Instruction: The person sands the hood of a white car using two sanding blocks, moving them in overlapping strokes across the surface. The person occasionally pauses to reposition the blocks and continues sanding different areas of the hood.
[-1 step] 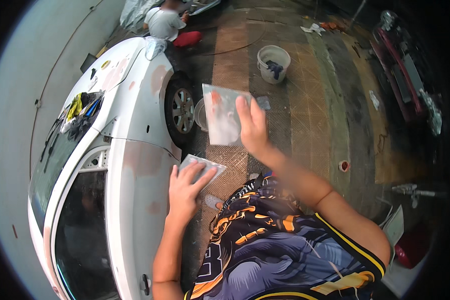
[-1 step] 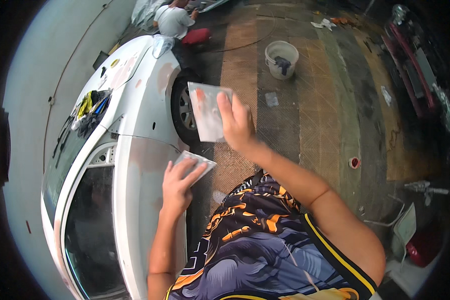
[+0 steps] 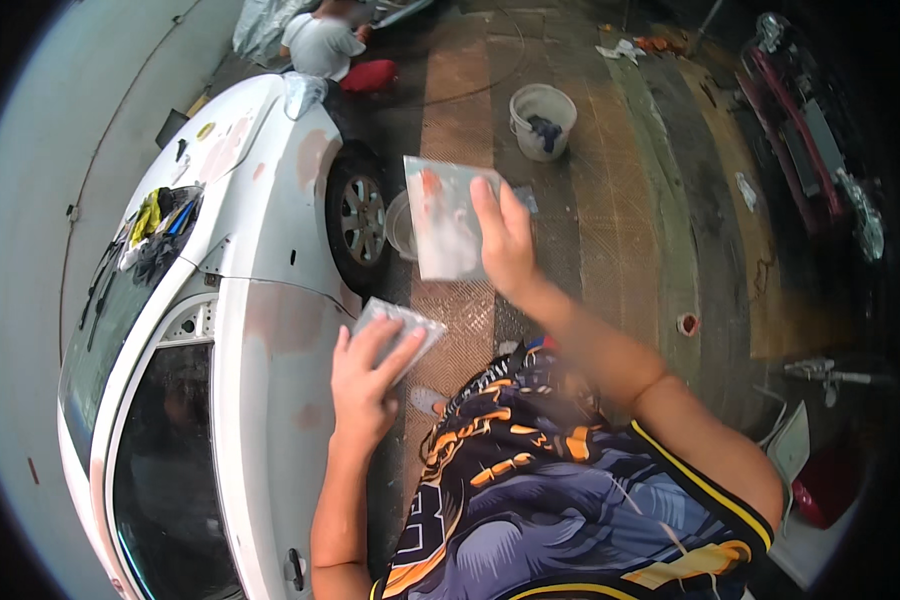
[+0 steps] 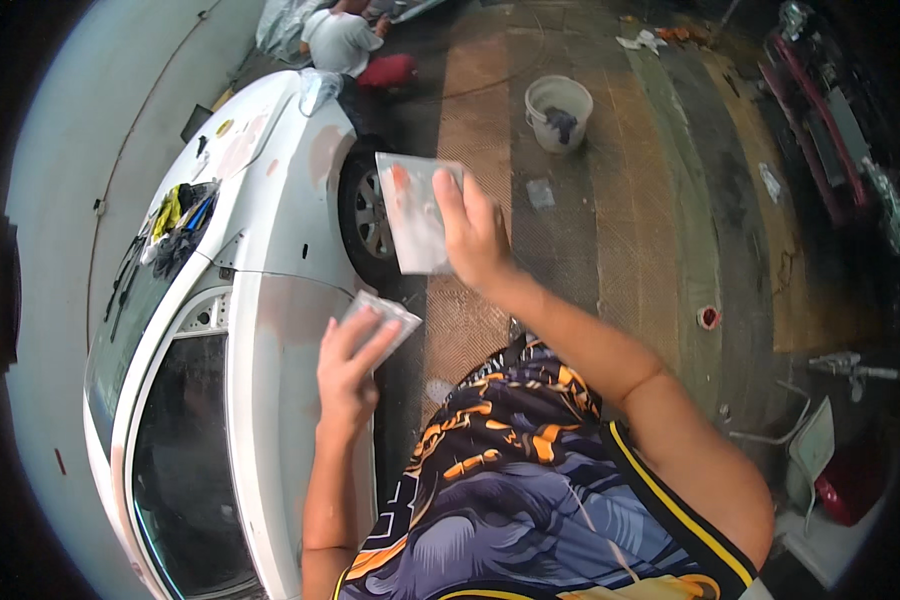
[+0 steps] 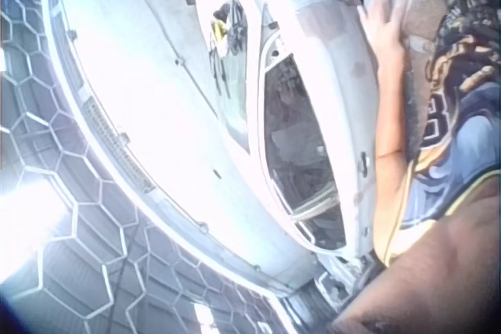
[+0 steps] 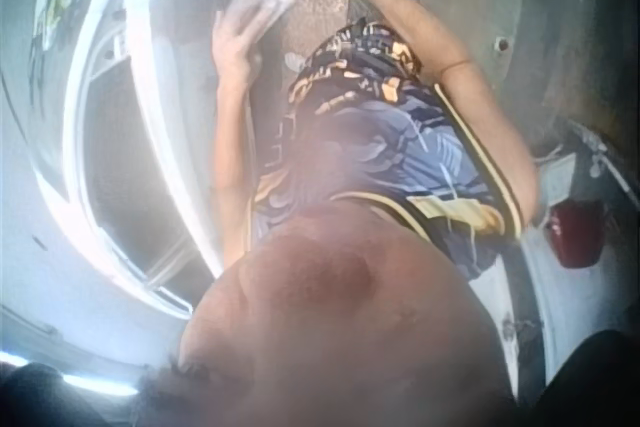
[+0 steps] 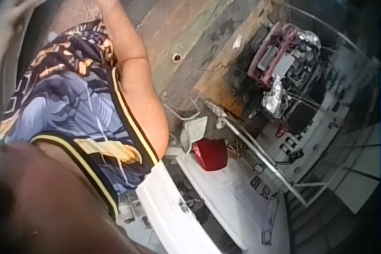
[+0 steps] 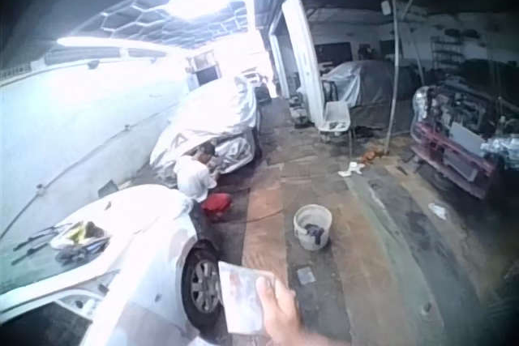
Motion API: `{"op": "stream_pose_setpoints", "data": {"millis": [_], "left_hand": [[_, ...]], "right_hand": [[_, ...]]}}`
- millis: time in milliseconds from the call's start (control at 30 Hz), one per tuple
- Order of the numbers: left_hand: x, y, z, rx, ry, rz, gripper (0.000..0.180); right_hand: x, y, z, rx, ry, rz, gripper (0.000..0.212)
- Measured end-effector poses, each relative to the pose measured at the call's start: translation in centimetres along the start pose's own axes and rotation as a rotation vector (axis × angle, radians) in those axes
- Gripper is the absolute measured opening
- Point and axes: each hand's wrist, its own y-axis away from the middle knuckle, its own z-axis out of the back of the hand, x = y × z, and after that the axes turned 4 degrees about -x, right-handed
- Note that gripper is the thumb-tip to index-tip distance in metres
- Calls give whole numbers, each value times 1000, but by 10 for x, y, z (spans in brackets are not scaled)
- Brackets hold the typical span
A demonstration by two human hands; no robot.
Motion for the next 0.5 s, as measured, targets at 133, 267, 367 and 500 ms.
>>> {"op": "stream_pose_setpoints", "data": {"millis": [133,267,367,500], "left_hand": [[-30,-29,6,-272,379,-124,59],[-27,-20,-23,-219,276,14,72],[14,8,-28,-132,-13,8,82],[22,6,-1,-60,-288,82,79]], "right_hand": [[-16,11,-12,13,-605,-679,32],[-34,33,-12,68,-684,-1022,30],[-30,41,-4,128,-574,-962,28],[-25,38,-3,99,-543,-753,27]]}}
